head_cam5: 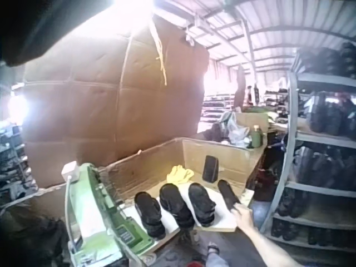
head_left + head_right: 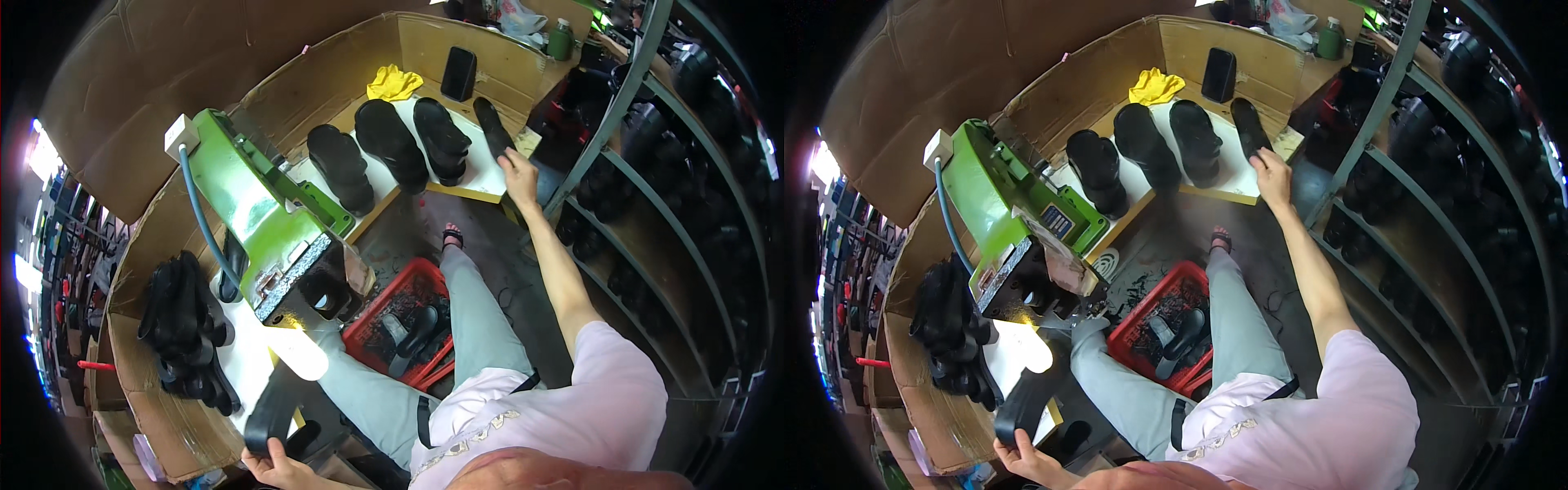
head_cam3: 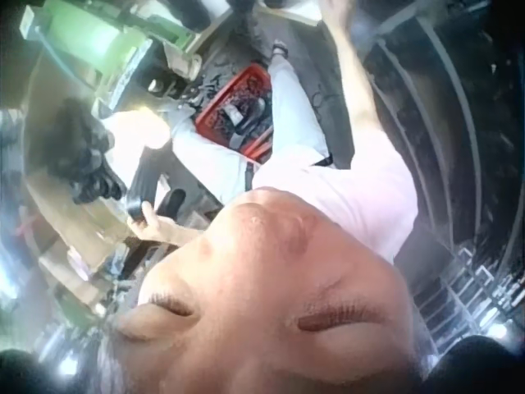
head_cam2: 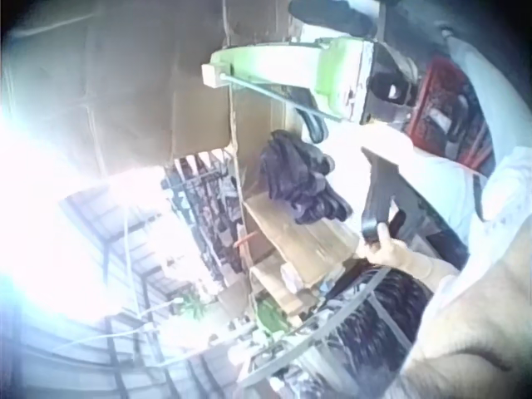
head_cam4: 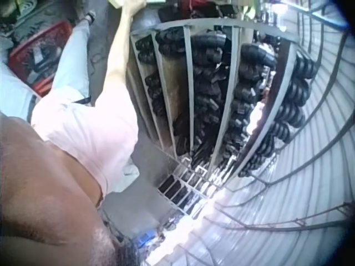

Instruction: The person repeatedly presses the soles of black shoes against a rotating grinding wheel on a green machine. They handle the shoes one at a time, rotating them to smooth different areas of the sole, and place them on a nearby surface after processing.

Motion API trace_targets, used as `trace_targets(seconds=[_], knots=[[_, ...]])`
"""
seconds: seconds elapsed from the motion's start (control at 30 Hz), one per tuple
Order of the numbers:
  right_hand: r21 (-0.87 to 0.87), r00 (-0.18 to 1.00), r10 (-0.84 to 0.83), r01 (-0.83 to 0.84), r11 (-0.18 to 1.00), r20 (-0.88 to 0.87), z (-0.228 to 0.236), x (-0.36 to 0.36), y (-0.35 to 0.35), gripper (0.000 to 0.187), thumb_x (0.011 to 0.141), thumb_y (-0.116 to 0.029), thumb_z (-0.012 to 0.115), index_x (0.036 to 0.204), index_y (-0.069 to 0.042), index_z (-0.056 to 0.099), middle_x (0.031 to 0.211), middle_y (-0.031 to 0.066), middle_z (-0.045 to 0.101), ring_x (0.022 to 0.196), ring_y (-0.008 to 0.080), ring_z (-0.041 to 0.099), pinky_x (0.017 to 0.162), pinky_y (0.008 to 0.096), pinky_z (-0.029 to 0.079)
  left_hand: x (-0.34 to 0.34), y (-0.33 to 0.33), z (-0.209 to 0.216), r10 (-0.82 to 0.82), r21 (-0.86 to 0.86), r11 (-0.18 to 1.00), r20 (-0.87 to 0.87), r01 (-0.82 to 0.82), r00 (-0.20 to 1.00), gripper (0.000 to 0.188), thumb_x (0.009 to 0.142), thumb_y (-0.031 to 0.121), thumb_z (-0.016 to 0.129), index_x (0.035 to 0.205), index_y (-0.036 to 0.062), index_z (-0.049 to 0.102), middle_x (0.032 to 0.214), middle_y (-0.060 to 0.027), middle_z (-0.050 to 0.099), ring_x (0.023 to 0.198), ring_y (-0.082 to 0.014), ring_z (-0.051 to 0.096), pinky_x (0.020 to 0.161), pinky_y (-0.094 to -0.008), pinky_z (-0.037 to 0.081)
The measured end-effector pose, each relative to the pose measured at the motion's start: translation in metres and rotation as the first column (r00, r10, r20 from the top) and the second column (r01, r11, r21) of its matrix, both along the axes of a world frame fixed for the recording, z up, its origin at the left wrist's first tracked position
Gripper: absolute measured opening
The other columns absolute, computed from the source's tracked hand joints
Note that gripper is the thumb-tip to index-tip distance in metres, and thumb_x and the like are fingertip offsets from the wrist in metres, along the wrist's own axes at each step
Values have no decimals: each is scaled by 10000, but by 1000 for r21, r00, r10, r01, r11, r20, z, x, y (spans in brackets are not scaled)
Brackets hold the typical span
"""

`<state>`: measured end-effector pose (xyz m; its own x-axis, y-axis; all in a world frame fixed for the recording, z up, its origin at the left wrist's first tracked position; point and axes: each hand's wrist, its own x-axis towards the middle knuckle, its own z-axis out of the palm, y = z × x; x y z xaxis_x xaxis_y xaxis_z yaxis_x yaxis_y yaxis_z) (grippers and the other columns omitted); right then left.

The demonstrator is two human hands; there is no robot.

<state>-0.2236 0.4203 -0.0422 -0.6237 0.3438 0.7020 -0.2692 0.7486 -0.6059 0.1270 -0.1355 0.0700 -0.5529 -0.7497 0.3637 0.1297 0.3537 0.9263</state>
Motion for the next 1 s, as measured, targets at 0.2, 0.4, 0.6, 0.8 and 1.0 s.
trace_targets(seconds=[0.2,0.4,0.6,0.8,1.0], knots=[[-155,955,259,-280,947,-144,99,22,-81,332,875,-190,712,1094,57,676,1088,177,701,1026,224,662,905,304,480,-1,59,-8,-112,45,993,185,106,976,267,769,-38,688,1005,-11,567,910,-81,623,789,-152,589,760,-272,488],[-526,801,530,-588,614,-276,110,47,-171,439,918,-328,683,1123,59,651,989,23,686,911,79,569,809,233,463,-5,162,-74,-278,-241,920,152,308,949,447,636,79,879,907,57,525,876,-87,563,792,-231,560,698,-348,458],[-824,674,617,-563,70,-408,68,41,-257,345,945,-361,640,898,-21,676,768,-80,567,710,14,429,629,201,345,-11,186,-132,-521,-145,841,38,521,853,402,669,-7,846,894,41,516,890,-97,584,821,-206,575,739,-311,464],[-837,720,645,-499,223,-257,22,-5,-310,346,950,-267,637,713,-19,588,650,-59,502,647,28,389,561,247,326,-26,159,-122,-435,-283,848,113,448,893,380,707,-12,818,917,36,505,918,-78,539,867,-190,551,766,-299,457],[-515,882,468,-424,745,-50,-6,-15,-330,380,844,-216,721,660,8,476,592,184,400,530,224,308,500,393,326,-41,130,-101,-342,109,936,42,336,939,476,729,-100,763,1116,-21,497,1053,-70,518,1005,-174,557,923,-306,453]])
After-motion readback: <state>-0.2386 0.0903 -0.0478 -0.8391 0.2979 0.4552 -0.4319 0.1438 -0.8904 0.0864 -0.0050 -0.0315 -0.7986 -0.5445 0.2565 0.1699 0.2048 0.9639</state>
